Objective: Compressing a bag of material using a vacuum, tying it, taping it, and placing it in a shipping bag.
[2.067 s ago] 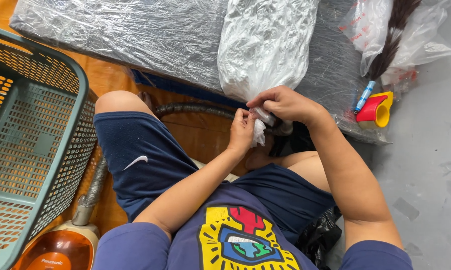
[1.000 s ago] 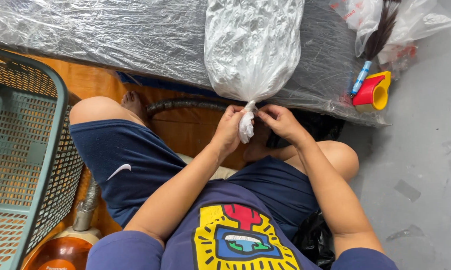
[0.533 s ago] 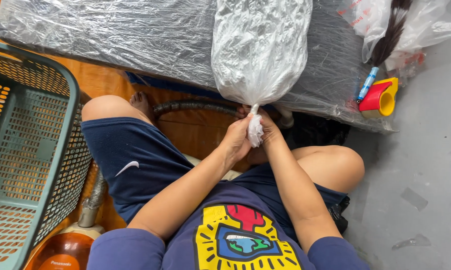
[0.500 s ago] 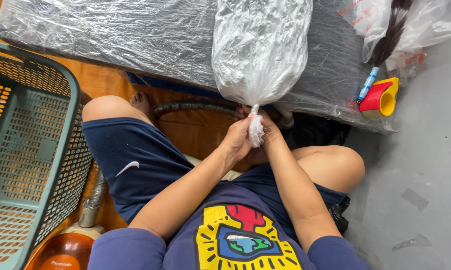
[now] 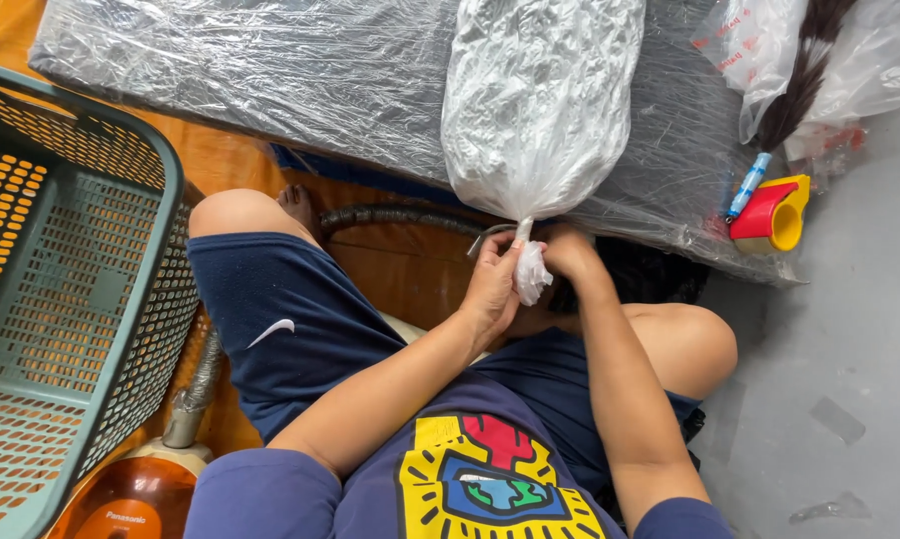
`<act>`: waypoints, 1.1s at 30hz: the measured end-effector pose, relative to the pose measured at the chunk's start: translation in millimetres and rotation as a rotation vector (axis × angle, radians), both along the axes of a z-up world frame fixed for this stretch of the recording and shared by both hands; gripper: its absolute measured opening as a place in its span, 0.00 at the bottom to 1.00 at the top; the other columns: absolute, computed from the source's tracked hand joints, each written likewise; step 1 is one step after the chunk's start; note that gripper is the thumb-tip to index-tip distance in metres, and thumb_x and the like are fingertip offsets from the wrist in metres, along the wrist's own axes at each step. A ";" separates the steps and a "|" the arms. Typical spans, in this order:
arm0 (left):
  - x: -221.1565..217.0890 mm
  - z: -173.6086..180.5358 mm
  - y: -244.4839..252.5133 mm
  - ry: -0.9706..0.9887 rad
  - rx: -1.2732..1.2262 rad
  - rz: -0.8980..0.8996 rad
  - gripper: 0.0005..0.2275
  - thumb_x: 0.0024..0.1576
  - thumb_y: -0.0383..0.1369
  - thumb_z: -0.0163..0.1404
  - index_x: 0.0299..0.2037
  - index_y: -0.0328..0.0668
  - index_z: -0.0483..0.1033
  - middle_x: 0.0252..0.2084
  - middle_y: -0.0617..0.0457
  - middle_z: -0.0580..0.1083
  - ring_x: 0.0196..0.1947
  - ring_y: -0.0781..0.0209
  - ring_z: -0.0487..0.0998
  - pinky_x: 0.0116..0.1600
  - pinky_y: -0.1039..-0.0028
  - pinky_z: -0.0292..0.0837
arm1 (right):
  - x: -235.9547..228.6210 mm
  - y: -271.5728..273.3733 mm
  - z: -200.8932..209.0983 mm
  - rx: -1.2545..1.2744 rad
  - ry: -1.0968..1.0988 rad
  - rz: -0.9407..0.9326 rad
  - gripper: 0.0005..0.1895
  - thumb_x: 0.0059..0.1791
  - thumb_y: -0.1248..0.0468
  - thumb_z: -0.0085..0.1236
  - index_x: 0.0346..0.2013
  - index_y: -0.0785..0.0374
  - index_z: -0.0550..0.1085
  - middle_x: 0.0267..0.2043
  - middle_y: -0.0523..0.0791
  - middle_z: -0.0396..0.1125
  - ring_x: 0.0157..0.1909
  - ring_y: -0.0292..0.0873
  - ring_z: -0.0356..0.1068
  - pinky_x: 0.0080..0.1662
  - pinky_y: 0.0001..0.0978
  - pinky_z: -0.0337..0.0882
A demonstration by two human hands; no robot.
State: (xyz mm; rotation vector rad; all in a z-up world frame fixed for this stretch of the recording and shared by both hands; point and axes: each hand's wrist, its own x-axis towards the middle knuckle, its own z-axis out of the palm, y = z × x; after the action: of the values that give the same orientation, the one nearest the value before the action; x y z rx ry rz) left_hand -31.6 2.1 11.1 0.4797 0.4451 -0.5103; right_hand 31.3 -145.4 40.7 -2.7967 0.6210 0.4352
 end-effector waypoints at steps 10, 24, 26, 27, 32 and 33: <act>-4.7 -30.9 -5.1 -0.310 0.507 0.091 0.06 0.67 0.38 0.48 0.50 0.51 0.73 0.40 0.48 0.80 0.39 0.69 0.78 0.45 0.75 0.80 | -32.3 80.7 96.7 0.084 -0.444 0.638 0.18 0.43 0.51 0.63 0.48 0.39 0.75 0.38 0.33 0.63 0.43 0.39 0.70 0.43 0.35 0.73; -9.5 10.1 9.8 -0.437 0.864 0.048 0.08 0.57 0.28 0.53 0.45 0.46 0.74 0.42 0.47 0.80 0.50 0.51 0.80 0.52 0.61 0.76 | -16.2 111.8 82.2 0.188 -0.105 0.313 0.14 0.47 0.48 0.61 0.44 0.46 0.75 0.31 0.38 0.72 0.42 0.51 0.77 0.45 0.47 0.75; -9.9 11.9 11.9 -0.448 0.902 0.044 0.08 0.56 0.27 0.53 0.45 0.46 0.74 0.42 0.46 0.80 0.51 0.50 0.80 0.53 0.60 0.76 | -13.1 108.3 92.8 0.242 -0.097 0.254 0.13 0.46 0.50 0.61 0.43 0.45 0.76 0.30 0.37 0.73 0.40 0.46 0.77 0.44 0.43 0.75; -10.2 12.9 12.5 -0.461 0.941 0.037 0.09 0.55 0.26 0.54 0.44 0.45 0.74 0.42 0.46 0.80 0.52 0.48 0.80 0.53 0.58 0.76 | -11.8 106.1 98.2 0.297 -0.090 0.193 0.13 0.45 0.51 0.62 0.43 0.45 0.77 0.30 0.36 0.73 0.39 0.40 0.77 0.43 0.38 0.75; -6.7 -4.5 12.1 -0.505 0.876 0.040 0.08 0.63 0.34 0.49 0.51 0.50 0.73 0.47 0.49 0.80 0.54 0.51 0.80 0.56 0.61 0.75 | -0.2 77.2 126.2 0.360 0.023 0.172 0.16 0.42 0.55 0.62 0.44 0.51 0.79 0.28 0.38 0.73 0.34 0.38 0.76 0.39 0.35 0.74; -5.0 -0.4 13.9 -0.511 0.889 0.020 0.10 0.64 0.34 0.48 0.54 0.53 0.73 0.49 0.50 0.81 0.56 0.51 0.79 0.57 0.61 0.75 | 0.3 71.2 130.0 0.309 0.084 0.214 0.19 0.41 0.55 0.63 0.46 0.51 0.79 0.29 0.39 0.73 0.36 0.42 0.76 0.40 0.39 0.74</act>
State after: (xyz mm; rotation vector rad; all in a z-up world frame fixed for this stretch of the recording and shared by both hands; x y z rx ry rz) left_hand -36.5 16.0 10.7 1.4206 0.1577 -0.1271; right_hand 31.6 -74.2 170.7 -2.5648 0.2438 0.6336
